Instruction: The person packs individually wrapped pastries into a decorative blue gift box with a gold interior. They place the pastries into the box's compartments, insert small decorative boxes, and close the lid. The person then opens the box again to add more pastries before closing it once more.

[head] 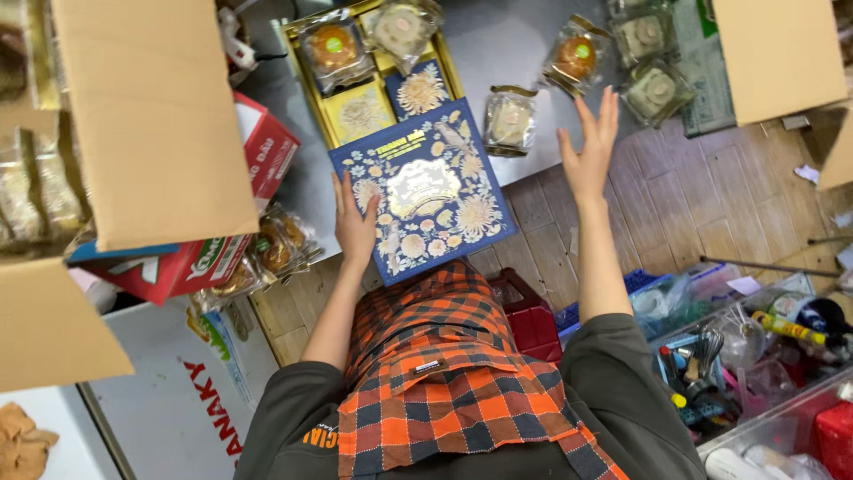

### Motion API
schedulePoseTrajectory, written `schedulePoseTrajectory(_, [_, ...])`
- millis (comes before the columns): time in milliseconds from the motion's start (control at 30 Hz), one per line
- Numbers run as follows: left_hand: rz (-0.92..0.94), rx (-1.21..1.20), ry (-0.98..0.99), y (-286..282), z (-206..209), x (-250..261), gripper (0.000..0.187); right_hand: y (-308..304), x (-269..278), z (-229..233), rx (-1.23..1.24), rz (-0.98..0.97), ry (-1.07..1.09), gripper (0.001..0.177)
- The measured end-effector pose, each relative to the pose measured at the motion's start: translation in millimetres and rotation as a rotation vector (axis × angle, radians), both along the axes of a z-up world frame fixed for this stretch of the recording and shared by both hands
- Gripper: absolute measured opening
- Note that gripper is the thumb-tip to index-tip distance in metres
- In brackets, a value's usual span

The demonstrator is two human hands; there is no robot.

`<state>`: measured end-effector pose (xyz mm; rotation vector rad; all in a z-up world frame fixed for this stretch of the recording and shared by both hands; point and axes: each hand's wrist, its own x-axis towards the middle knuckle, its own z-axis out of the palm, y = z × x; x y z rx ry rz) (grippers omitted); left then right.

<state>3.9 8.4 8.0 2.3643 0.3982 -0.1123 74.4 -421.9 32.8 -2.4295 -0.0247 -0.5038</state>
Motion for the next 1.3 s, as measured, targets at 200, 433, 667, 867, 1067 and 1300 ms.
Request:
schedulePoseTrajectory(200, [-0.006, 0.041, -0.086, 2, -11, -4, 0.079, -116, 6, 37, -0.210, -0.197, -0.157, 0.042])
schedulePoseTrajectory(433, [0.013, -0.005, -0.205, -5, -2, -7, 0.076, -341, 56, 73, -0.256, -0.653, 0.186, 0.067])
schedulePoseTrajectory(667, [0.048, -0.029, -0.172, -13, 15, -5, 0.075, -417, 130, 42, -0.264, -0.628, 0.549, 0.099])
schedulePoseTrajectory(867, [0.086, -0.038, -0.150, -19, 21, -3, 0.074, -429, 142, 17, -0.135, -0.783, 0.495, 0.086])
schedulePoseTrajectory(1067, [0.091, -0.058, -0.142, -19, 19, -3, 0.074, -432, 135, 10, -0.037, -0.945, 0.348, 0.058])
schedulePoseTrajectory(1300, [0.106, -0.059, -0.140, -20, 21, -4, 0.073, -437, 134, 17, -0.362, -0.919, 0.356, 0.063])
